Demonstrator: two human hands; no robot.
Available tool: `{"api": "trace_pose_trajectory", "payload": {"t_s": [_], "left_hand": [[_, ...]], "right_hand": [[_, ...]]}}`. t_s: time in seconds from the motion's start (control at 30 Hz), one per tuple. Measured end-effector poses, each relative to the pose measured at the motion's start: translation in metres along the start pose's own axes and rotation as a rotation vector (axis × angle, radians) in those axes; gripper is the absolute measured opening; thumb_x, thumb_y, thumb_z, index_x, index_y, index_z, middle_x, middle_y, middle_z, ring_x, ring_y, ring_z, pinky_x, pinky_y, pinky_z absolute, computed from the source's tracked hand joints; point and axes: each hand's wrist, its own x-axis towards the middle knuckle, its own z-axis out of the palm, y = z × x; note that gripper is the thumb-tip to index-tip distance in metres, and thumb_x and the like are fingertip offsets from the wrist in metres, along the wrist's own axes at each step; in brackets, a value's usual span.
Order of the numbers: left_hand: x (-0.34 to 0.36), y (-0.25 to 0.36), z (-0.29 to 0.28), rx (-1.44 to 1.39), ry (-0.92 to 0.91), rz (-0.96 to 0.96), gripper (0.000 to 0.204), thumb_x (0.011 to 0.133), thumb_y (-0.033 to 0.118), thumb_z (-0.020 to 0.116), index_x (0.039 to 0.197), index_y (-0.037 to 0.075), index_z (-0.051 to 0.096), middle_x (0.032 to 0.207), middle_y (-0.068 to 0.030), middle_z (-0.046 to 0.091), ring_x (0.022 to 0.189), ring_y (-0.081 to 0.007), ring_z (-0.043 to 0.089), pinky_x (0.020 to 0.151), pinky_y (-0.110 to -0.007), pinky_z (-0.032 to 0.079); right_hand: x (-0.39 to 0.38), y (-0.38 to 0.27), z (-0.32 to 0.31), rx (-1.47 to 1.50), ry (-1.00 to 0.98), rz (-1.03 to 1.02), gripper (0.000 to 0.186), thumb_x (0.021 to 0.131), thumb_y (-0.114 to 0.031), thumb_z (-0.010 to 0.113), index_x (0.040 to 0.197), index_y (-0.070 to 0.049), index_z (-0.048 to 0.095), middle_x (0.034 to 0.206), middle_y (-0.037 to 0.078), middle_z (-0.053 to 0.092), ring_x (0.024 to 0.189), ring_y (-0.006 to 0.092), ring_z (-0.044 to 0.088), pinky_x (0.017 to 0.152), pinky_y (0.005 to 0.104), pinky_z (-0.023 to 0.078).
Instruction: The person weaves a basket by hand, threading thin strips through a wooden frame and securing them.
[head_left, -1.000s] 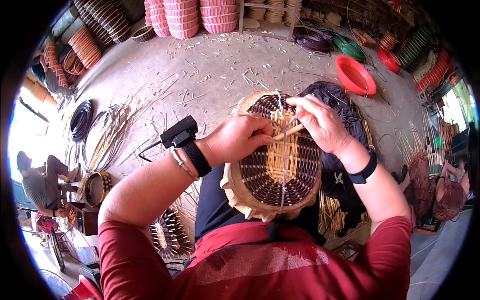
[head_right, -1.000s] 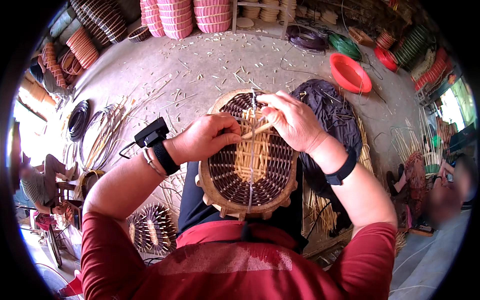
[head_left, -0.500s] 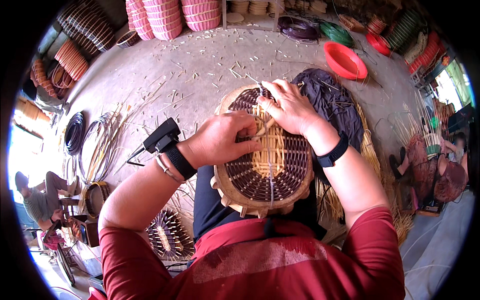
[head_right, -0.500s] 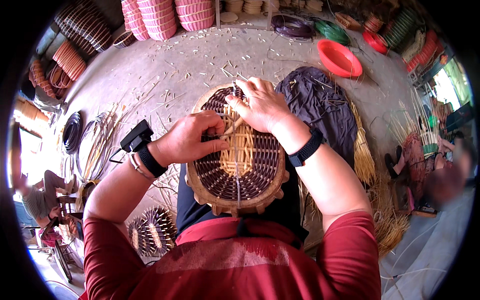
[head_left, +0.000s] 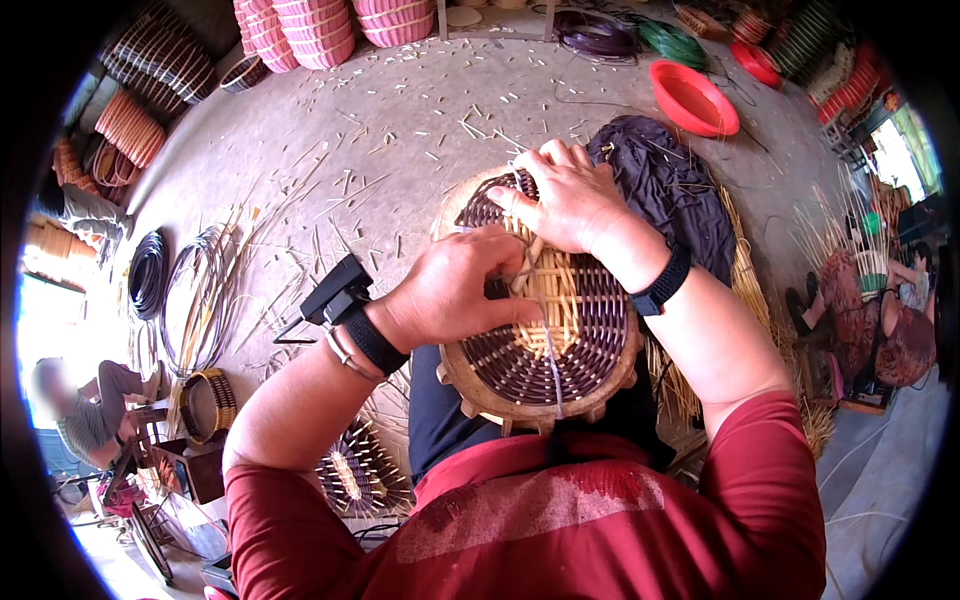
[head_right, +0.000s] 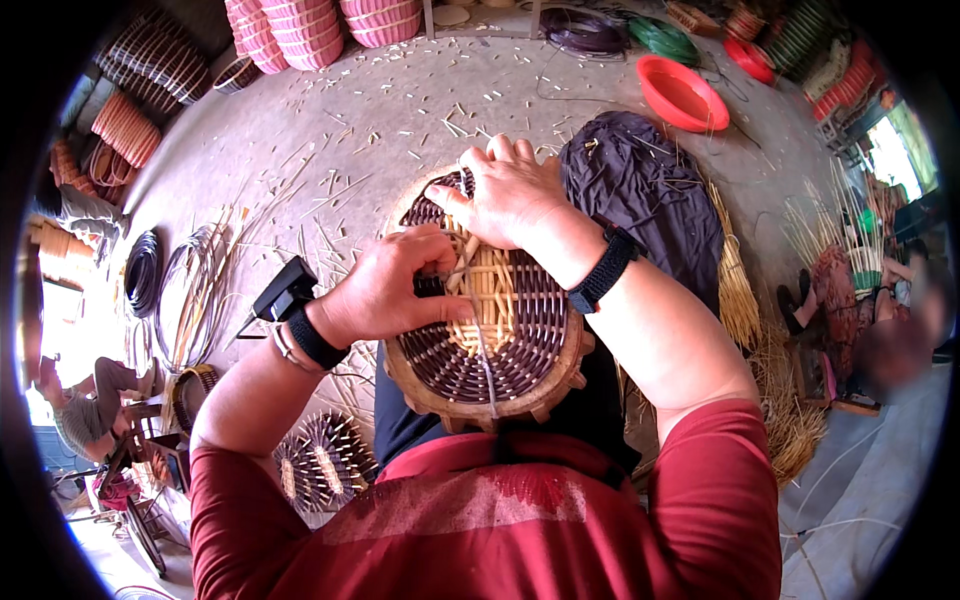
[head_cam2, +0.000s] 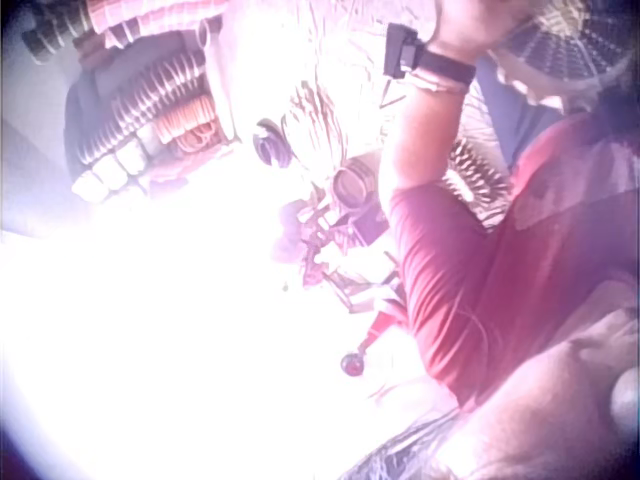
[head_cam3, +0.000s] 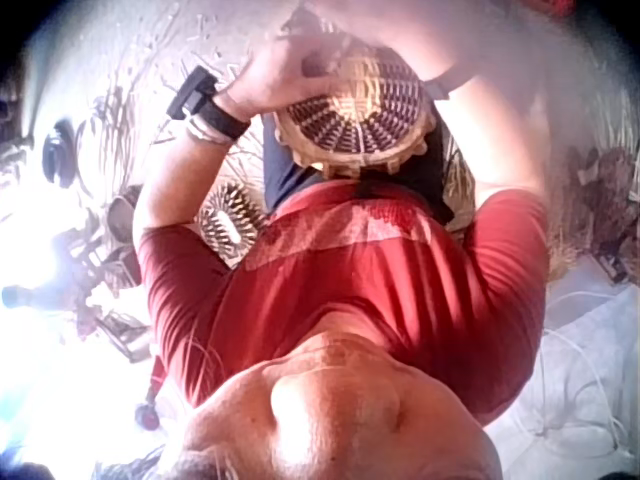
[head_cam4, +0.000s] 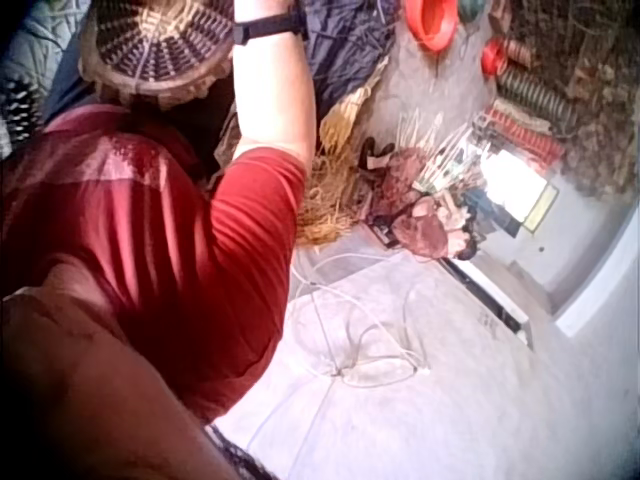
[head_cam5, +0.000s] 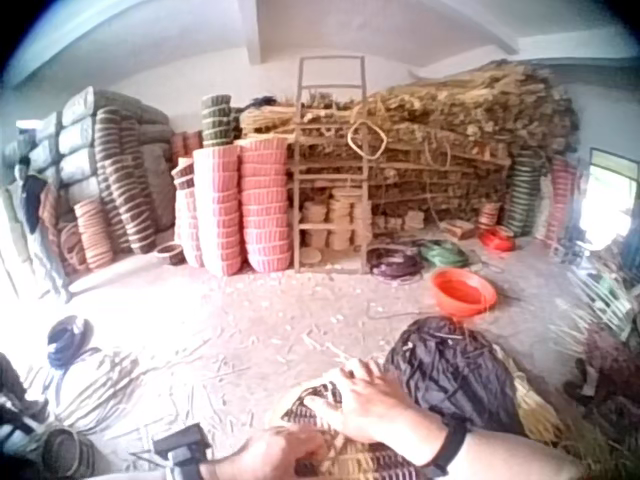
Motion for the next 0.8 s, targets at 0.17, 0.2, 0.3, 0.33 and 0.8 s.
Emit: {"api": "trace_pose_trajectory", "payload": {"t_s": [0.17, 0.2, 0.3, 0.33, 0.8], "left_hand": [[0.016, 0.01, 0.008, -0.046, -0.017, -0.051, 0.054, 0.076, 0.043, 0.095, 0.087, 0.005, 0.059, 0.086, -0.0131, 0.059, 0.083, -0.0356, 0.062, 0.075, -0.047, 0.051], [0.016, 0.009, 0.008, -0.04, -0.006, -0.028, 0.054, 0.076, 0.043, 0.096, 0.088, 0.005, 0.059, 0.086, -0.0125, 0.059, 0.082, -0.0356, 0.063, 0.075, -0.047, 0.051], [0.022, 0.019, 0.016, -0.086, -0.025, -0.058, 0.051, 0.077, 0.04, 0.095, 0.088, 0.005, 0.06, 0.086, -0.0123, 0.06, 0.081, -0.0356, 0.063, 0.074, -0.046, 0.051], [0.023, 0.021, 0.016, -0.088, -0.027, -0.056, 0.05, 0.078, 0.039, 0.095, 0.088, 0.005, 0.06, 0.085, -0.0122, 0.061, 0.08, -0.0353, 0.062, 0.074, -0.046, 0.052], [0.026, 0.058, 0.049, -0.188, -0.138, -0.176, 0.044, 0.078, 0.033, 0.096, 0.086, 0.005, 0.062, 0.08, -0.0091, 0.06, 0.073, -0.0276, 0.061, 0.068, -0.042, 0.051]], "right_hand": [[0.006, 0.013, -0.018, 0.036, -0.083, -0.009, 0.088, 0.104, -0.081, 0.042, 0.151, -0.008, 0.058, 0.158, 0.02, 0.051, 0.151, 0.0369, 0.044, 0.119, 0.0606, 0.039], [0.007, 0.014, -0.015, 0.047, -0.074, -0.005, 0.088, 0.104, -0.081, 0.042, 0.15, -0.008, 0.058, 0.158, 0.02, 0.051, 0.151, 0.0368, 0.045, 0.119, 0.0607, 0.039], [-0.001, 0.03, -0.012, 0.055, -0.066, 0.001, 0.09, 0.102, -0.082, 0.044, 0.152, -0.009, 0.058, 0.158, 0.02, 0.051, 0.152, 0.0375, 0.044, 0.119, 0.0606, 0.038], [-0.003, 0.034, -0.011, 0.061, -0.061, -0.001, 0.091, 0.101, -0.083, 0.045, 0.153, -0.009, 0.057, 0.158, 0.02, 0.052, 0.152, 0.0379, 0.044, 0.12, 0.0605, 0.038], [-0.06, 0.144, 0.004, 0.522, 0.032, -0.445, 0.082, 0.091, -0.064, 0.081, 0.149, -0.008, 0.063, 0.153, 0.018, 0.054, 0.15, 0.036, 0.047, 0.129, 0.0477, 0.035]]}}
